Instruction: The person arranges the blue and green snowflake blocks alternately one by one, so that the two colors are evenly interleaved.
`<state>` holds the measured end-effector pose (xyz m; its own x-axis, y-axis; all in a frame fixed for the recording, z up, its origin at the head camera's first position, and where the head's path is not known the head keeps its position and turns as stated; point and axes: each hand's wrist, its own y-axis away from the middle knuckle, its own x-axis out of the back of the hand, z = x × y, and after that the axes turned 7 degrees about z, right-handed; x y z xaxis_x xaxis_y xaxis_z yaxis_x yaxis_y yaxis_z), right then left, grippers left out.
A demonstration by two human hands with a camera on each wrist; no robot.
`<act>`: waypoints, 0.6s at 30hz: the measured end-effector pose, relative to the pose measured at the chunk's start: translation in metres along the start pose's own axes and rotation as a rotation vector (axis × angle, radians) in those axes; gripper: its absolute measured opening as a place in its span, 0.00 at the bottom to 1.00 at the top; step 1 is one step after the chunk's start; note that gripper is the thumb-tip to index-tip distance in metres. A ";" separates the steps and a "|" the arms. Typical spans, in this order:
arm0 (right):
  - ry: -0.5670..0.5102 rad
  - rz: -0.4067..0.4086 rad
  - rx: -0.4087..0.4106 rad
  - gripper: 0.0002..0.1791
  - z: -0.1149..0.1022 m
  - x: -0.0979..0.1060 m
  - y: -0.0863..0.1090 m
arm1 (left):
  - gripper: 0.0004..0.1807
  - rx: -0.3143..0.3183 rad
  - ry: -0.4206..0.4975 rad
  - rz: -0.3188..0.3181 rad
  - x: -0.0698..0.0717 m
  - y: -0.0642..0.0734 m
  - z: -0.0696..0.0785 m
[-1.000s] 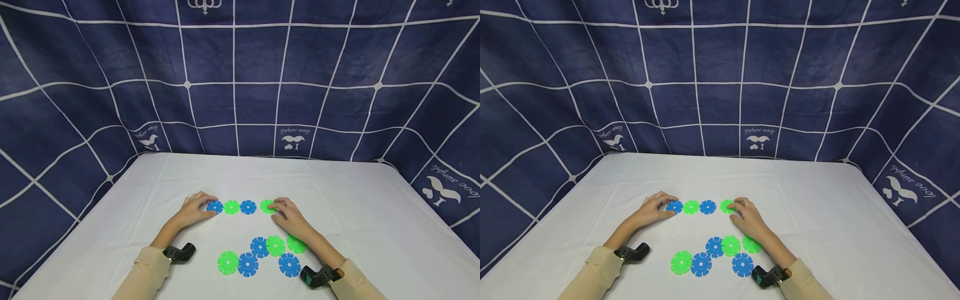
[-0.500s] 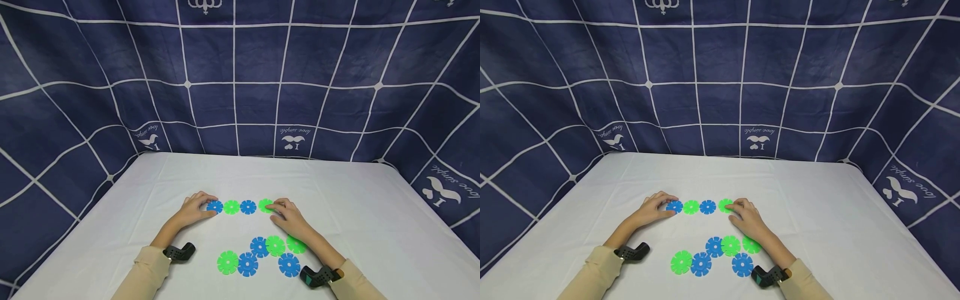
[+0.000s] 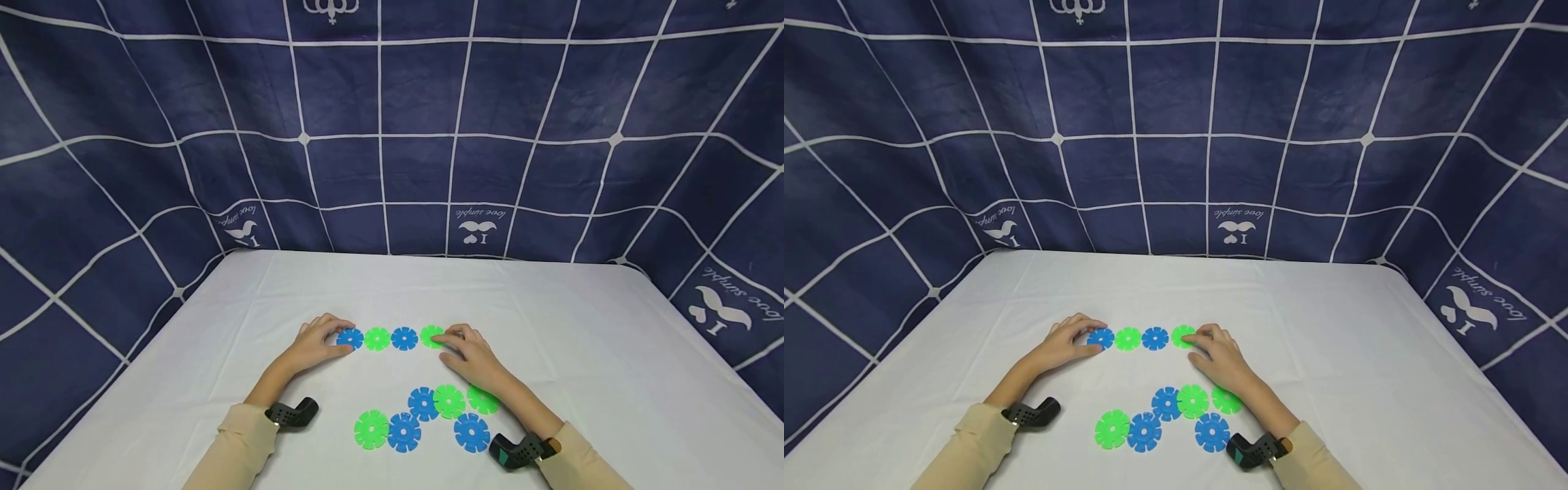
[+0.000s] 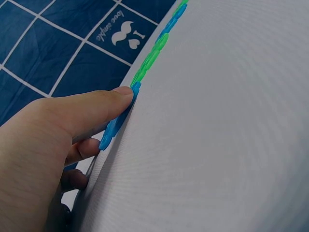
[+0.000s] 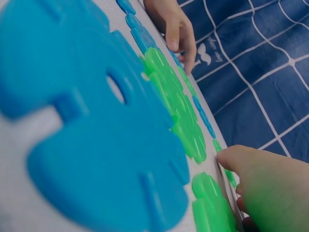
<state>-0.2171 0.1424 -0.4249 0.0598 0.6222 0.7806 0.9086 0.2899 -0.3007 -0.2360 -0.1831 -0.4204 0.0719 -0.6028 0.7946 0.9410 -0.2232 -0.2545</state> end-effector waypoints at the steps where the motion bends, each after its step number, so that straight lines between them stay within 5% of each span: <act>1: 0.001 0.000 0.004 0.18 0.000 0.000 0.000 | 0.23 -0.001 -0.002 -0.001 0.000 0.000 0.000; 18: 0.027 -0.004 0.031 0.18 0.000 0.000 0.000 | 0.24 -0.005 -0.005 -0.005 -0.001 -0.001 0.000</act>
<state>-0.2171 0.1425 -0.4251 0.0678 0.6010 0.7964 0.8958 0.3148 -0.3139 -0.2367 -0.1830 -0.4209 0.0684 -0.5981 0.7985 0.9398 -0.2299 -0.2527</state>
